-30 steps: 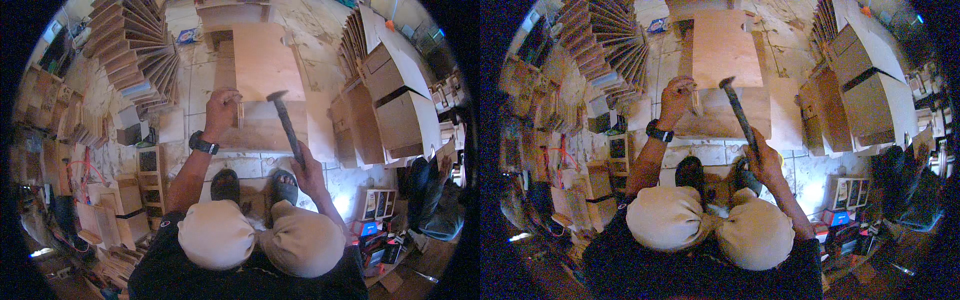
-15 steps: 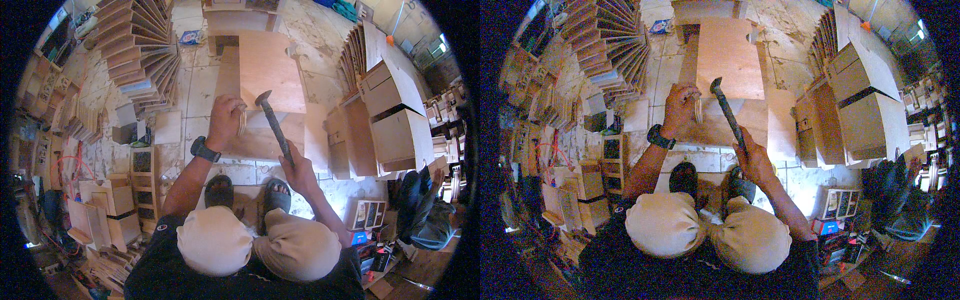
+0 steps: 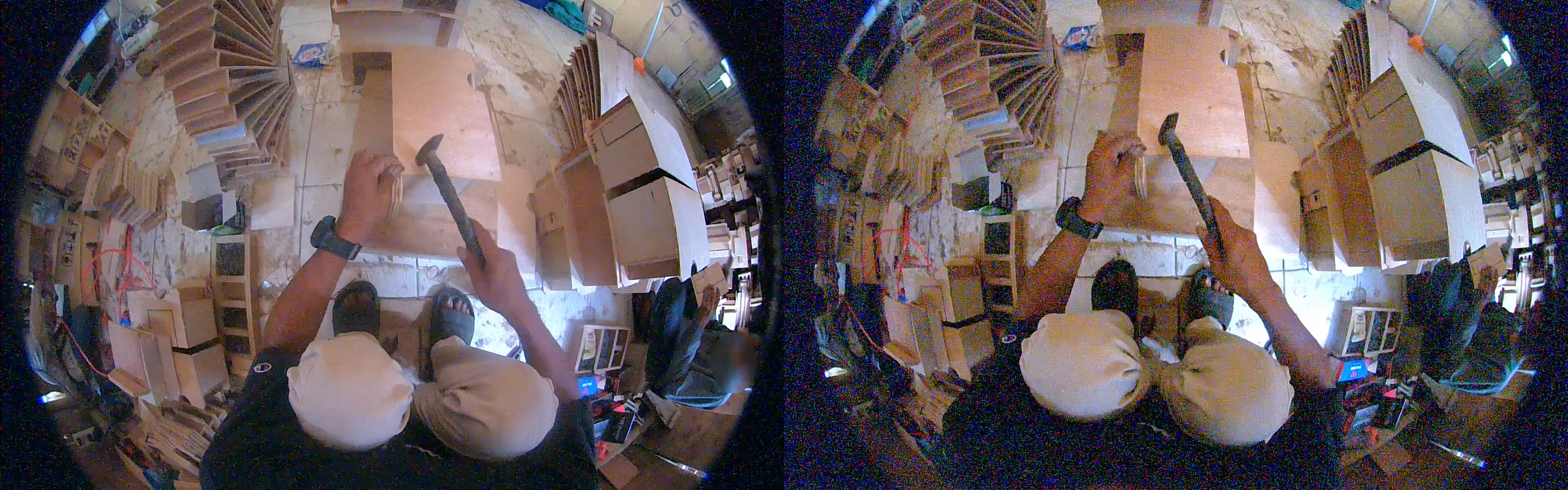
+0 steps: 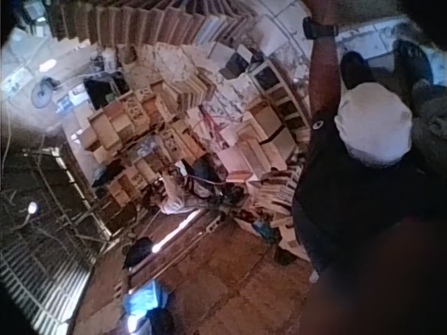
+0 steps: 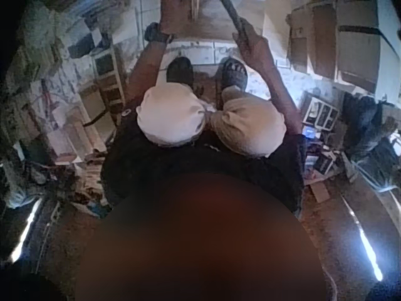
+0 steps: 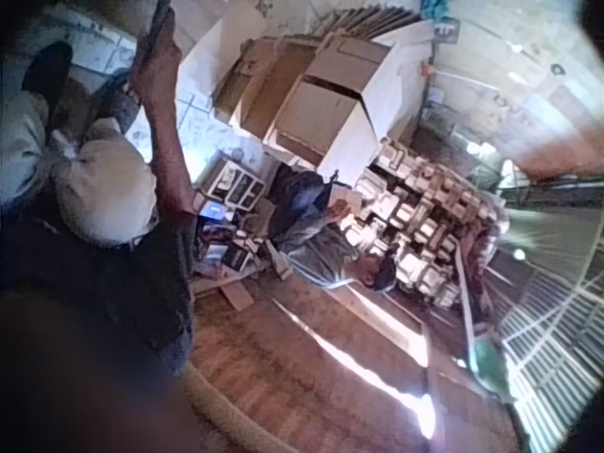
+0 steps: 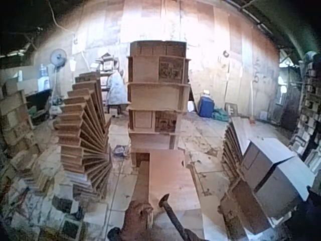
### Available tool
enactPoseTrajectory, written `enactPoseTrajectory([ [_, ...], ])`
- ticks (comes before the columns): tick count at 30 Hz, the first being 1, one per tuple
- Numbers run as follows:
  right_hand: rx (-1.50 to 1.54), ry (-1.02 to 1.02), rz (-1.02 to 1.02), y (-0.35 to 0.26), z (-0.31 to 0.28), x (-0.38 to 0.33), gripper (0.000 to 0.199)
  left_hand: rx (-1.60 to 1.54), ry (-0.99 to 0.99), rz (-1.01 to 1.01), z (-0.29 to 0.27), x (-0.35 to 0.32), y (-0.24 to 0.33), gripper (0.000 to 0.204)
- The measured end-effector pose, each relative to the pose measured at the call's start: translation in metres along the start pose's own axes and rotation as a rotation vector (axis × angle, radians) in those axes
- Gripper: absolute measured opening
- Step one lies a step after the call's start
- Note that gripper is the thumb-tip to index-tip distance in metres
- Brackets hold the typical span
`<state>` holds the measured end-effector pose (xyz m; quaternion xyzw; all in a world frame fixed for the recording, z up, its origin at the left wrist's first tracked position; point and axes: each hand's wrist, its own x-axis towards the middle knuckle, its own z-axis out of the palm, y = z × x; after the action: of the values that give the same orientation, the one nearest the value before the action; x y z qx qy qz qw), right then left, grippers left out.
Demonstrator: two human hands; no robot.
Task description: The person assembles a wooden furniture unit by hand, using a hammer to drive nails into pre-drilled holes. They repeatedly position wooden panels, align edges, and secure joints with nails, occasionally adjusting the unit's orientation.
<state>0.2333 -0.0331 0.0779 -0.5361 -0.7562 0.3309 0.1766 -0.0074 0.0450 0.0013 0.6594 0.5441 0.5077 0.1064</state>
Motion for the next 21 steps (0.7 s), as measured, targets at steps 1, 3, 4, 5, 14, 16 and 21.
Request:
enactPoseTrajectory([
  [1,-0.013,-0.013,0.015,-0.005,-0.005,0.001,0.051,0.009,-0.001,0.006,0.000,0.000,0.001,0.010],
  [3,-0.040,-0.028,-0.033,-0.015,-0.016,-0.002,0.055,0.024,0.000,0.018,0.000,0.001,0.003,0.010],
  [4,-0.046,-0.017,-0.107,-0.019,-0.018,-0.002,0.057,0.029,0.007,0.026,0.000,0.001,0.004,0.010],
  [5,-0.089,-0.027,-0.109,-0.021,-0.019,-0.001,0.058,0.034,0.014,0.035,0.000,0.002,0.005,0.010],
  [14,-0.100,-0.014,-0.021,-0.010,-0.008,-0.005,0.054,0.070,-0.112,0.037,-0.010,0.001,0.005,0.018],
  [16,-0.064,-0.041,0.018,-0.006,-0.008,-0.005,0.053,0.102,-0.007,0.052,-0.004,-0.002,0.006,0.028],
  [21,-0.050,-0.032,-0.012,0.003,-0.006,-0.005,0.055,-0.363,0.072,-0.246,0.026,-0.010,0.010,0.048],
])
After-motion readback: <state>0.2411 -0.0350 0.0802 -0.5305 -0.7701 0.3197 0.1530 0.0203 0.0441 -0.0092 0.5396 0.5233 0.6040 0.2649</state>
